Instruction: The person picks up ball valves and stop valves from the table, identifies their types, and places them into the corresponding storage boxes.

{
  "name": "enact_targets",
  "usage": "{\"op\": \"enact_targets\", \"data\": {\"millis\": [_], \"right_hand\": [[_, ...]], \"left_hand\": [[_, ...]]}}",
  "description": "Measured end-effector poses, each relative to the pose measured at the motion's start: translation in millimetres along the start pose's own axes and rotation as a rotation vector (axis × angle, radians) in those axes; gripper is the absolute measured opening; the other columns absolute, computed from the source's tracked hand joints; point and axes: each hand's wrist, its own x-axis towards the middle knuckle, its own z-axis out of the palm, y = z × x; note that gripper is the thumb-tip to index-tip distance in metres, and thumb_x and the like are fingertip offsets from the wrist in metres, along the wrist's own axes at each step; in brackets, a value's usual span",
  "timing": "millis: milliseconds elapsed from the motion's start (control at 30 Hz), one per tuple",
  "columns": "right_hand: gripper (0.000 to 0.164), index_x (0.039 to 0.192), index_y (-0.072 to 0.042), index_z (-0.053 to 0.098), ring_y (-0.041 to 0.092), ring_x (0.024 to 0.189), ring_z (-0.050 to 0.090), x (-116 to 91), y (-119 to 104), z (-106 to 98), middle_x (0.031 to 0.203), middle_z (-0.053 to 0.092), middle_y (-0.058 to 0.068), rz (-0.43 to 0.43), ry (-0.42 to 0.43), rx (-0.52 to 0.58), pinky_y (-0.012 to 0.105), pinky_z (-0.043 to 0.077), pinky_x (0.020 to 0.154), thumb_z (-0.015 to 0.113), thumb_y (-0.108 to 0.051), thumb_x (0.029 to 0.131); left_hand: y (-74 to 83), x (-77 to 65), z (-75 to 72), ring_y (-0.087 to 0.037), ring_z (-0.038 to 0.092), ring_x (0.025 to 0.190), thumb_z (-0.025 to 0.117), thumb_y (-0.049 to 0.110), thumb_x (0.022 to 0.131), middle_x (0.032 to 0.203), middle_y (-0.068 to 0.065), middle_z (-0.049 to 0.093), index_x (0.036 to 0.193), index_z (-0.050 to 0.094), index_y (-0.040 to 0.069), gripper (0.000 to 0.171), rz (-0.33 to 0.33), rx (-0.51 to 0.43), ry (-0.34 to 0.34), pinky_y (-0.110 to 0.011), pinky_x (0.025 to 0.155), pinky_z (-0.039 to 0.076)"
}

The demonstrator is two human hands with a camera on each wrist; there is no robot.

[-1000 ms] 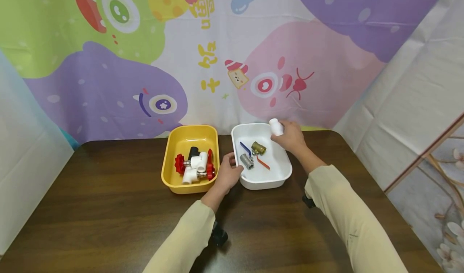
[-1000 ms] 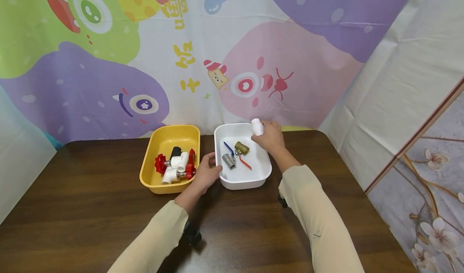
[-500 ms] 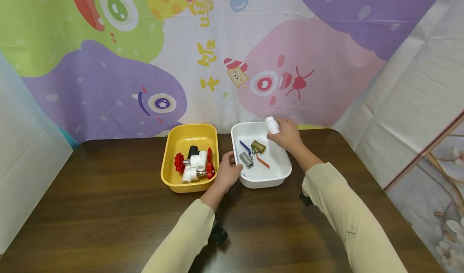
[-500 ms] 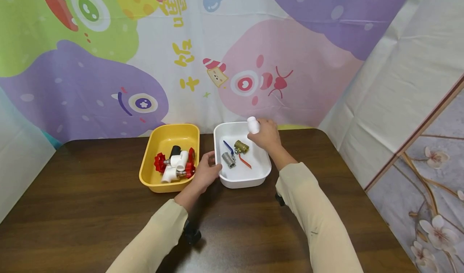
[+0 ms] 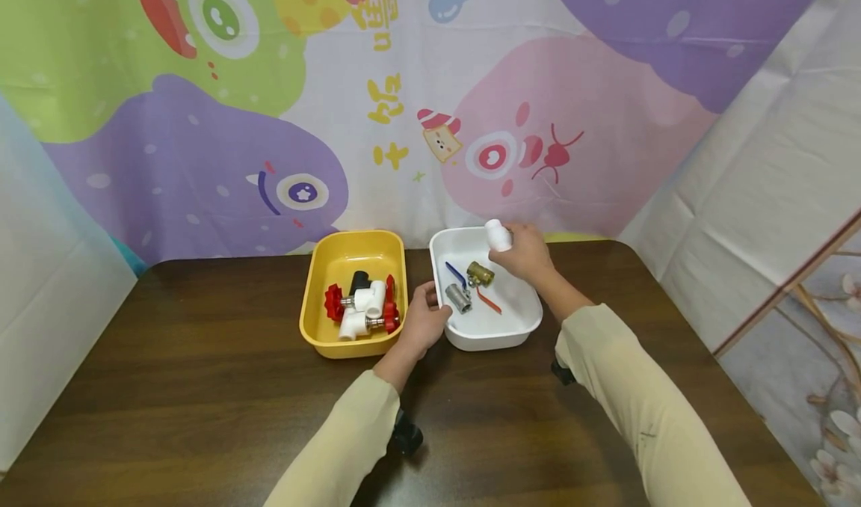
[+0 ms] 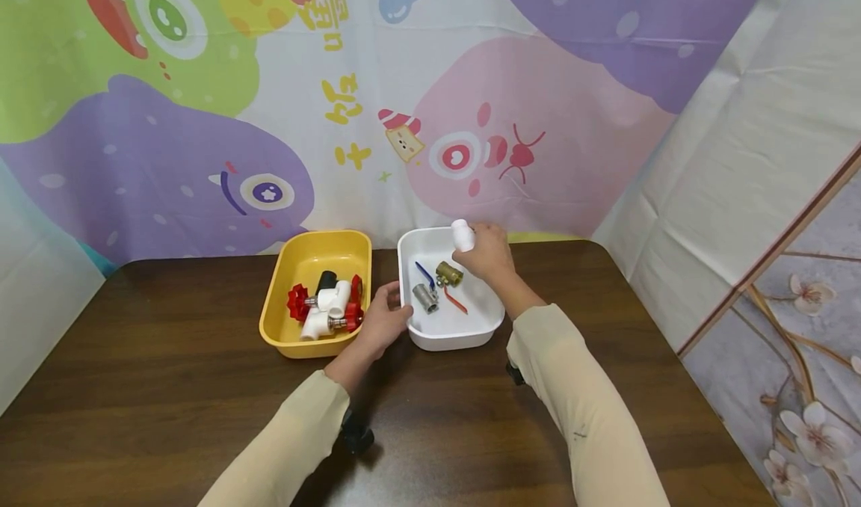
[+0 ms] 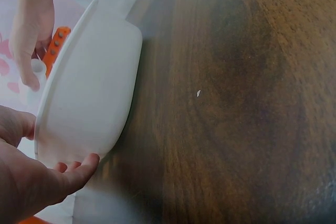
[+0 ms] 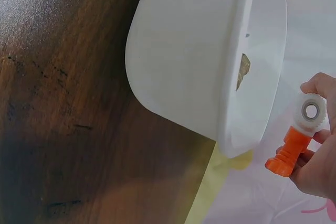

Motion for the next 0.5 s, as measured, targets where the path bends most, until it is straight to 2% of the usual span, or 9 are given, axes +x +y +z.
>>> {"op": "enact_targets", "data": {"millis": [500], "right_hand": [[0.066, 0.132, -0.001, 0.049, 0.032, 0.111, 0.048, 1, -6, 16, 0.123, 0.054, 0.020, 0.005, -0.003, 0.029, 0.046, 0.044, 0.092, 0.068, -0.026, 0.075]], "left_hand": [[-1.5, 1.1, 0.0, -0.033, 0.056, 0.110, 0.052, 0.001, 0.088, 0.124, -0.026, 0.049, 0.138, 0.033, -0.002, 0.053, -0.010, 0.005, 0.004, -0.037, 0.085, 0.054]]}}
